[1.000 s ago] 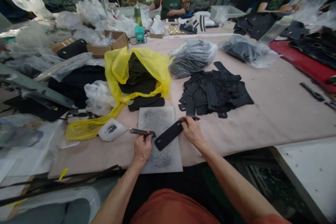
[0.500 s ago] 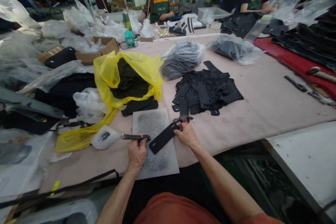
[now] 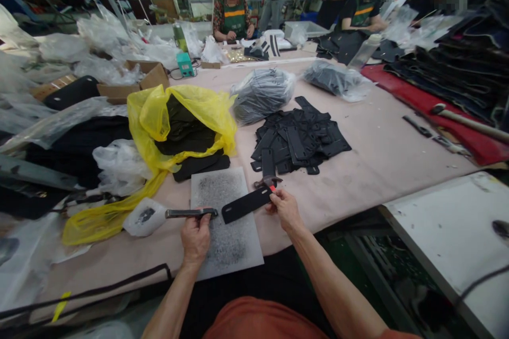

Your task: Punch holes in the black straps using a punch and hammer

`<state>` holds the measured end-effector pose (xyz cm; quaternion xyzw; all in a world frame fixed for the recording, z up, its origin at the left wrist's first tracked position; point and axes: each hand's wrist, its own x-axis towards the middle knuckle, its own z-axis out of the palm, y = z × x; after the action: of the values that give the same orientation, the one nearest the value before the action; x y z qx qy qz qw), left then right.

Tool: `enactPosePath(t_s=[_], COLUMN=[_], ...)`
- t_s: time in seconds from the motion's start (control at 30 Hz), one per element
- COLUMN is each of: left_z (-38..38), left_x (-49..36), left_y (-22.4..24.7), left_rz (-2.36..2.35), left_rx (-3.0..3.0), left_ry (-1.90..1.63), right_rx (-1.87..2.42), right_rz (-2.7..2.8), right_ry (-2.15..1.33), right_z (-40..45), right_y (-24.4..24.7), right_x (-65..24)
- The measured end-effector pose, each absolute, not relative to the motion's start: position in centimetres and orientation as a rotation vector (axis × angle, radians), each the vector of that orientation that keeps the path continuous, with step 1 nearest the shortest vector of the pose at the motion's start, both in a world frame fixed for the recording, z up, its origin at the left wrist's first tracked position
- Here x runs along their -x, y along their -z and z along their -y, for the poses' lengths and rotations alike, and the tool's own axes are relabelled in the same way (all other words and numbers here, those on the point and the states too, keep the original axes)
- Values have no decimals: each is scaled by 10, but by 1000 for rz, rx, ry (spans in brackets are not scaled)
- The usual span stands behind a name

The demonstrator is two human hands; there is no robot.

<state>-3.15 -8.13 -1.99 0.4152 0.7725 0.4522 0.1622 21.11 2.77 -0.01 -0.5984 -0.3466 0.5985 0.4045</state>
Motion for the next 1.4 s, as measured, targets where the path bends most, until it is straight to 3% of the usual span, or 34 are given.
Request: enactPosePath(t_s=[0.53, 1.4], left_z=[83, 82], left_x=[32, 28], left_y=[22, 12], left_rz=[-2104, -2071], left_rx=[-1124, -1312], left_ry=[-1351, -1252], right_rx=[1459, 1454], right_rz=[609, 652], right_ry=[-1504, -1470], right_z=[-20, -10], right_y=[7, 12], right_x=[-214, -212])
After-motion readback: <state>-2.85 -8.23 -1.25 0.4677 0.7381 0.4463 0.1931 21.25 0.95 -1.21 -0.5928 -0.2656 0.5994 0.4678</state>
